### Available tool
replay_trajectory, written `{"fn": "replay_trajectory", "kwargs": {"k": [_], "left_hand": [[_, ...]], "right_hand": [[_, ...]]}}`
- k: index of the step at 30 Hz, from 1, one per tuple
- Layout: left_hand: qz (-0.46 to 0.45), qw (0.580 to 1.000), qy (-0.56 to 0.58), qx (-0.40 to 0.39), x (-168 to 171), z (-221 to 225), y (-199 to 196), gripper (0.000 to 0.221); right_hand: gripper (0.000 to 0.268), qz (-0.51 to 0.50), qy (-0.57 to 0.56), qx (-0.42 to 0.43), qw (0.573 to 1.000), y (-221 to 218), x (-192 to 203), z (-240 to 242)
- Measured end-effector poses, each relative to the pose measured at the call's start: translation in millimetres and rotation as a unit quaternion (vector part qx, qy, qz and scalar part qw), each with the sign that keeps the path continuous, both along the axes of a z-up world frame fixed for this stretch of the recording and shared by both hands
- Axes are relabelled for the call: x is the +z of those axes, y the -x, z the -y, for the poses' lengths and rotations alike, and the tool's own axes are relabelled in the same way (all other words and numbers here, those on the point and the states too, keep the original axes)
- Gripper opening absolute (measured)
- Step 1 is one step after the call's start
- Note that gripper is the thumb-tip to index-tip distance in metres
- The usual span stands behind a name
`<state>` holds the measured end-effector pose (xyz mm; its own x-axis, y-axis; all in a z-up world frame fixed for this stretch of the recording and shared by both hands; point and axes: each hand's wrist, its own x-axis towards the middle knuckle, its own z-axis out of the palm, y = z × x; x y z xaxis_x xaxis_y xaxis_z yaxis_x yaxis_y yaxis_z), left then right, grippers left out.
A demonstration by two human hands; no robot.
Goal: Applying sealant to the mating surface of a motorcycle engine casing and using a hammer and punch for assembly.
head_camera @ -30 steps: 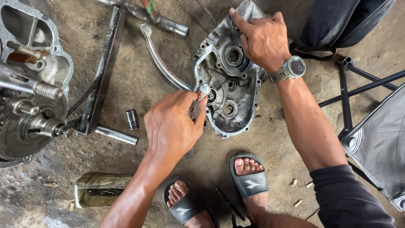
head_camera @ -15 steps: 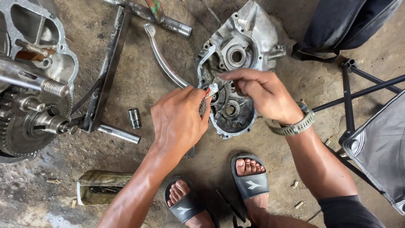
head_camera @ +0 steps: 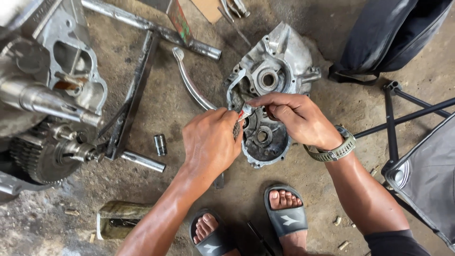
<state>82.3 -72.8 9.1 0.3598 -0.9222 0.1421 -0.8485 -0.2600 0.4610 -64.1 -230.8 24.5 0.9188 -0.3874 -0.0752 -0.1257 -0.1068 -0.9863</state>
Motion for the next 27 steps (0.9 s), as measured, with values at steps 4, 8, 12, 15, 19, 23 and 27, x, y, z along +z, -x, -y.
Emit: {"fn": "replay_trajectory", "kwargs": {"k": [4,8,12,15,19,23,27], "left_hand": [[0.010,1.000,-0.007,-0.002,0.9,9.2,-2.1,0.014],[0.007,1.000,-0.027,0.004,0.5,16.3,-8.5,0.016],[0.030,0.999,-0.021,0.028,-1.4,22.8,-19.9,0.021],[0.021,0.999,-0.030,0.027,1.9,27.3,-23.7,0.021],[0.034,0.998,-0.033,0.032,3.4,30.4,-23.3,0.021],[0.036,0.999,-0.028,0.029,5.7,31.4,-23.7,0.023],[0.033,0.999,-0.018,0.028,7.4,30.3,-25.4,0.022]], "right_hand": [[0.044,0.005,-0.006,-0.005,1.000,-3.7,0.8,8.1],[0.041,0.016,-0.032,-0.049,0.998,4.4,-23.7,30.3],[0.048,-0.014,0.238,-0.156,0.959,6.1,-48.8,65.8],[0.050,-0.076,0.426,-0.134,0.891,4.9,-100.2,84.3],[0.052,-0.136,0.525,-0.085,0.836,-3.1,-112.8,87.0],[0.059,-0.192,0.587,-0.033,0.785,-9.0,-117.6,90.6],[0.059,-0.242,0.614,-0.016,0.751,-15.5,-120.0,93.1]]}}
